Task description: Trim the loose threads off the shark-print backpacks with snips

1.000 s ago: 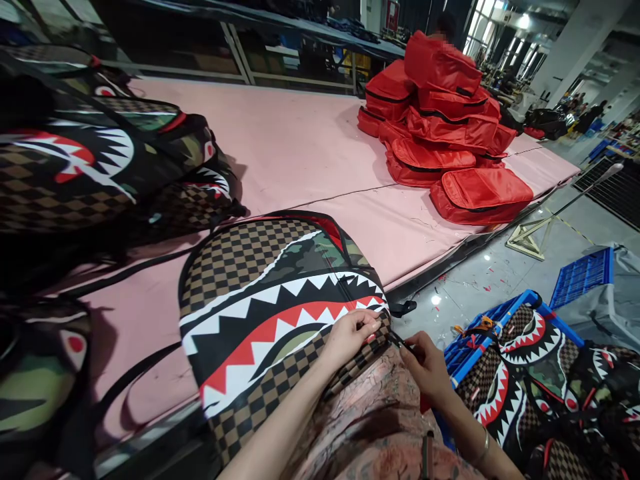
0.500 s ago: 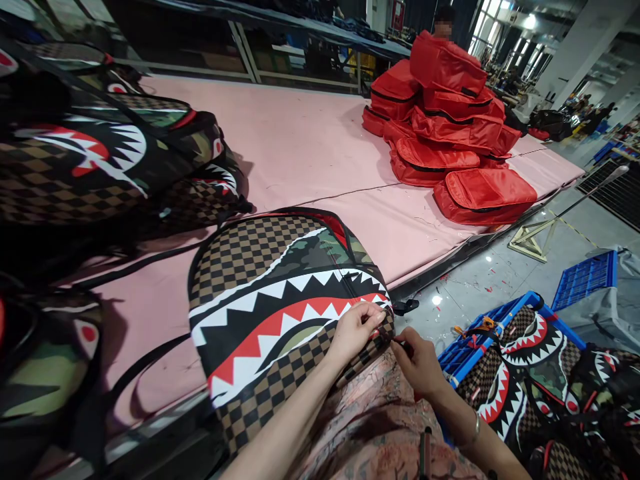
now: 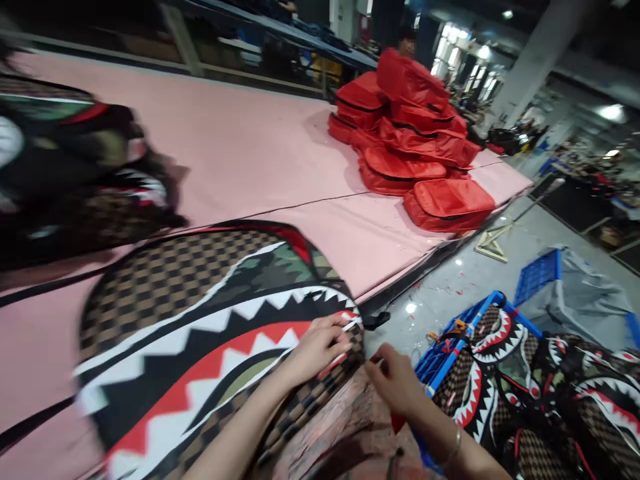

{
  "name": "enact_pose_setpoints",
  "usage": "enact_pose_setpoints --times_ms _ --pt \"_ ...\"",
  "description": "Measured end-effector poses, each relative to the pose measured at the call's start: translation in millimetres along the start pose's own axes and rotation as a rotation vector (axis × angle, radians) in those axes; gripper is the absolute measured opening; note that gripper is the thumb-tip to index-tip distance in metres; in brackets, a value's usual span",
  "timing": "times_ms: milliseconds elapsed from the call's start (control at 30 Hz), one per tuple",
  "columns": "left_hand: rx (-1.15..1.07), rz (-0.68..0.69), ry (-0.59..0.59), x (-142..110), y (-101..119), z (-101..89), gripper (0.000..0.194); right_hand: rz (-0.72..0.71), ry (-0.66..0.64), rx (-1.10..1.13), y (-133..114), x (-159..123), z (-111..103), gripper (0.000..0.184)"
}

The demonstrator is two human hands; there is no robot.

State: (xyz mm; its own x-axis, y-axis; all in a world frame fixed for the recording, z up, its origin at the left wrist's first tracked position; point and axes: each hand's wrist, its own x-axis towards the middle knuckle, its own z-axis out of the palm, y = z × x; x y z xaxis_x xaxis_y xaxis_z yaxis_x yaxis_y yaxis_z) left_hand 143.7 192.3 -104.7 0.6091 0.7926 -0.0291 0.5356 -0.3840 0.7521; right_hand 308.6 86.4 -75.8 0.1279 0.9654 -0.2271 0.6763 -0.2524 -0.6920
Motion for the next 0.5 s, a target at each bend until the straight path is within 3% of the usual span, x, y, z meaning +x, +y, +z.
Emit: enact_pose_setpoints --times_ms 233,367,500 --pt "-0.107 0.062 0.088 16 -46 18.7 0.041 -0.026 0.011 -0.308 -14 7 0 0.023" --pt "-0.236 0.037 0.141 12 -41 11.4 0.040 -0.024 0.018 -0.324 -15 4 7 0.024" --pt "-0.310 -0.006 0.235 0 -24 8.3 0.028 -0.023 -0.003 -0.255 -12 -5 7 0.018"
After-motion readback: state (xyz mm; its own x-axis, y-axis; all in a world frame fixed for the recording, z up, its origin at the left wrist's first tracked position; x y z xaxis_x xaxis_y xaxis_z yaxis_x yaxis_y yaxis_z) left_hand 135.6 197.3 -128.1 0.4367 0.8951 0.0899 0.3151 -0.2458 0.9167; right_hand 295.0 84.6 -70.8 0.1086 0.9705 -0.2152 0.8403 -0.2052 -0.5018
